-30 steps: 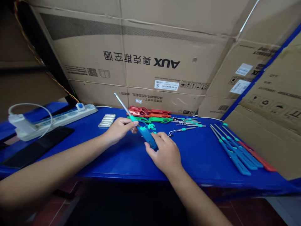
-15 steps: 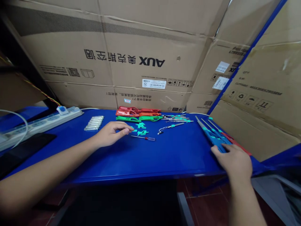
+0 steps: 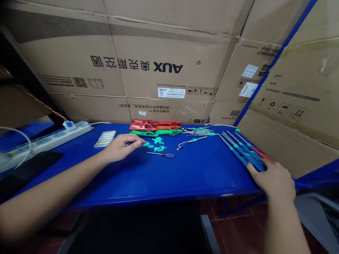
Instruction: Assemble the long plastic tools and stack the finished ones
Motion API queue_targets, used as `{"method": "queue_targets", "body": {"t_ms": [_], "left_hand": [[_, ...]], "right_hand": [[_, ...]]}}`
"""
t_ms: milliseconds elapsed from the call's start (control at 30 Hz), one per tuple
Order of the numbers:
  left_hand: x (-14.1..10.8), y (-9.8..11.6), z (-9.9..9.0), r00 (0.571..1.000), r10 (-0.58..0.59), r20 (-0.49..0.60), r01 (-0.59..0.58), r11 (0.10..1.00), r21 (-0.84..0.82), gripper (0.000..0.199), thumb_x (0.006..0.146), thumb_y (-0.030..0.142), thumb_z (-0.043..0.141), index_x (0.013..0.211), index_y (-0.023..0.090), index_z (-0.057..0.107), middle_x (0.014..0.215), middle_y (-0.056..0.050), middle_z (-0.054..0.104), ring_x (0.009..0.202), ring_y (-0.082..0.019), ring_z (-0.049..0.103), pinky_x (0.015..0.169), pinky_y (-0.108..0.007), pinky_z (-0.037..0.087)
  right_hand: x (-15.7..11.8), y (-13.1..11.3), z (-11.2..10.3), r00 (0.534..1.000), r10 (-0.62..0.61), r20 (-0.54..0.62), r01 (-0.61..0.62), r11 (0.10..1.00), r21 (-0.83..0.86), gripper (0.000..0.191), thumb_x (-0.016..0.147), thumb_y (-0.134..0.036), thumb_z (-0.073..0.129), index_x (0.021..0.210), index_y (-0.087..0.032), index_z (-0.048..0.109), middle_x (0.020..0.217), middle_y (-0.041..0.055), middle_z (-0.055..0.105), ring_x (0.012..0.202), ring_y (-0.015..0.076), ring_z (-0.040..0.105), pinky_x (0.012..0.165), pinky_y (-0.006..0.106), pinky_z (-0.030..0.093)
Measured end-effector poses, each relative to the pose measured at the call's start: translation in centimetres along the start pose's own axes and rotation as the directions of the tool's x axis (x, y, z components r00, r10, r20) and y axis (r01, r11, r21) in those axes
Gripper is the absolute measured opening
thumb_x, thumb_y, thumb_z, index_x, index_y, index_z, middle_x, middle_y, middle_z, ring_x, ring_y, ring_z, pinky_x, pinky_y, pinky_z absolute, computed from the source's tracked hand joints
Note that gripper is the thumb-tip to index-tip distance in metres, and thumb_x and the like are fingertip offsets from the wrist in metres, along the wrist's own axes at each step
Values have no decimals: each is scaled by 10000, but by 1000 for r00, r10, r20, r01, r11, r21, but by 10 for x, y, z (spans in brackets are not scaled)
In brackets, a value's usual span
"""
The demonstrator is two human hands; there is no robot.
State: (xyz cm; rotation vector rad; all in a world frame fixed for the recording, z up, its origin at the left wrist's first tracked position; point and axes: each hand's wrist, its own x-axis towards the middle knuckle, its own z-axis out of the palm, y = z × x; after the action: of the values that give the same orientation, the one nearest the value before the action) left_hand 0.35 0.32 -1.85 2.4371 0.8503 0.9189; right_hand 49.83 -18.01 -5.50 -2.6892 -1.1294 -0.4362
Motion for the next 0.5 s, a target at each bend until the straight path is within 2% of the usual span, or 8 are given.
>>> {"method": "queue_targets", "body": {"t_ms": [67,133,300,433,500], "left_hand": [[0,0,-1,1000,3,1,-3,1000,-1,363,954,463,524,986,198,771,952,-59,771,869,-186,710,773,-294,541],[0,0,-1,1000,13,5,-13,1000,-2,349,955,448,525,987,202,770,958,-60,773,878,-188,708,774,-297,539],[0,-1,-1,1000,16,7,-16,1000,-1,327,952,434,536,991,204,766,961,-58,773,883,-177,706,777,-291,537],[0,-2,-1,1000,16,2,-16,1000,1,338,951,447,538,990,201,766,954,-54,772,874,-175,703,784,-296,535],[0,-2,0,1000,11,0,-11,1000,-1,334,946,449,548,990,202,768,954,-53,772,866,-175,702,777,-297,534]], "right_hand": [[-5,-8,-6,998,47,52,-45,998,-38,865,783,-777,352,1306,-152,641,1147,224,658,1057,432,648,847,488,547],[-10,-15,-10,998,50,43,-48,998,-35,856,788,-784,337,1331,-189,624,1200,204,636,1105,423,628,891,482,538],[-13,-20,-5,1000,-6,2,6,999,45,706,821,-705,367,1240,-245,700,1172,170,650,1121,401,626,902,489,535],[-5,-12,6,998,-24,-58,31,991,131,625,793,-603,462,1161,-178,736,1101,186,691,1051,390,660,874,478,550],[-1,-6,12,990,-67,-122,85,984,155,553,768,-534,512,1091,-157,755,1035,181,720,983,372,684,860,456,559]]}}
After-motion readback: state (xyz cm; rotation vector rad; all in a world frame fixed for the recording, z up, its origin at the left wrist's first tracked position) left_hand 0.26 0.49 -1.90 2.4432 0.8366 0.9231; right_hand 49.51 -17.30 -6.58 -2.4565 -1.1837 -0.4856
